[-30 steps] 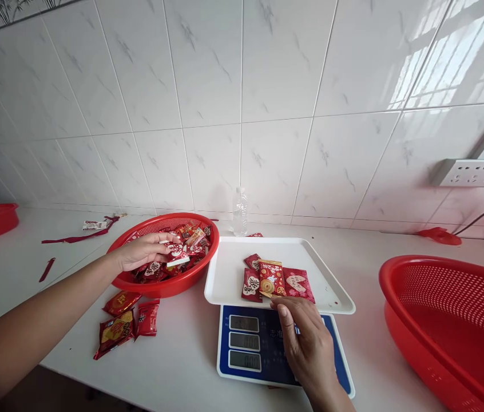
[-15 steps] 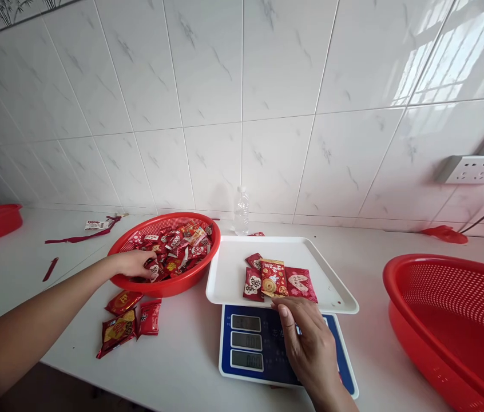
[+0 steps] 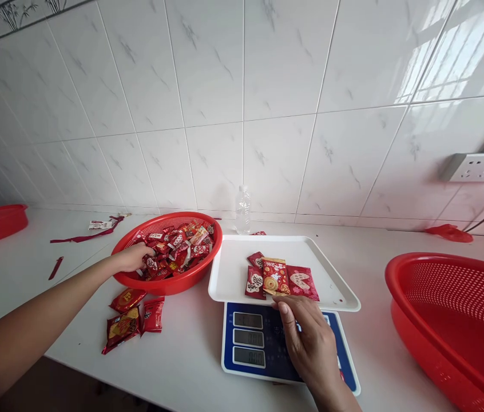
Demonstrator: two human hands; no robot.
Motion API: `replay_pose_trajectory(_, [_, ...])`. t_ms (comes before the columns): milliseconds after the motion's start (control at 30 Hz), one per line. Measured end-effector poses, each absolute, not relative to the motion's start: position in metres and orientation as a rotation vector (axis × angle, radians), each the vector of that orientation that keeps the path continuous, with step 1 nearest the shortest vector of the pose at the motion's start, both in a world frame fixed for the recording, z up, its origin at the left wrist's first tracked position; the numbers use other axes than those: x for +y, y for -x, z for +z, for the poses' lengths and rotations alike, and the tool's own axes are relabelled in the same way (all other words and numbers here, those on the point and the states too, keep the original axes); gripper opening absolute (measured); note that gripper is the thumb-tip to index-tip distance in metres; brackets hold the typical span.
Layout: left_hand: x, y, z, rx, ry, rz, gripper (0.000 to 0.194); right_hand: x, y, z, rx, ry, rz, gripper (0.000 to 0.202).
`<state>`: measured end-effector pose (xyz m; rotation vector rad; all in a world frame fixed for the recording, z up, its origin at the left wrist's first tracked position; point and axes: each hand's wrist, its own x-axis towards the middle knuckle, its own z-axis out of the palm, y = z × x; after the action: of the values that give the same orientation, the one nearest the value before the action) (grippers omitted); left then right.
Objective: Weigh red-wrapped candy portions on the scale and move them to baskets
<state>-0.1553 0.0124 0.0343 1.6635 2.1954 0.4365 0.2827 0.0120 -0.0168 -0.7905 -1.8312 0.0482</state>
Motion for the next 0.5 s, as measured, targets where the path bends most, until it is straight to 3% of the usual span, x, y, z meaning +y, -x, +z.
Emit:
replay_pose_trajectory(200, [0.017, 0.144, 0.046, 2.021, -1.587, 0.736, 0.017, 0.013, -0.283, -0.017, -1.832, 0.785, 0.047, 0.024])
replay_pose_trajectory(333, [0.021, 0.147, 0.062, 1.988, -1.571, 1.022, 0.029, 0.013, -0.283, -0.018, -1.831, 0.803, 0.056, 0.026])
replay_pose_trajectory(500, [0.024, 0.174, 0.063, 2.297, -1.523, 0.912, 0.025, 0.013, -0.284, -0.017, -1.839, 0.826, 0.075, 0.028])
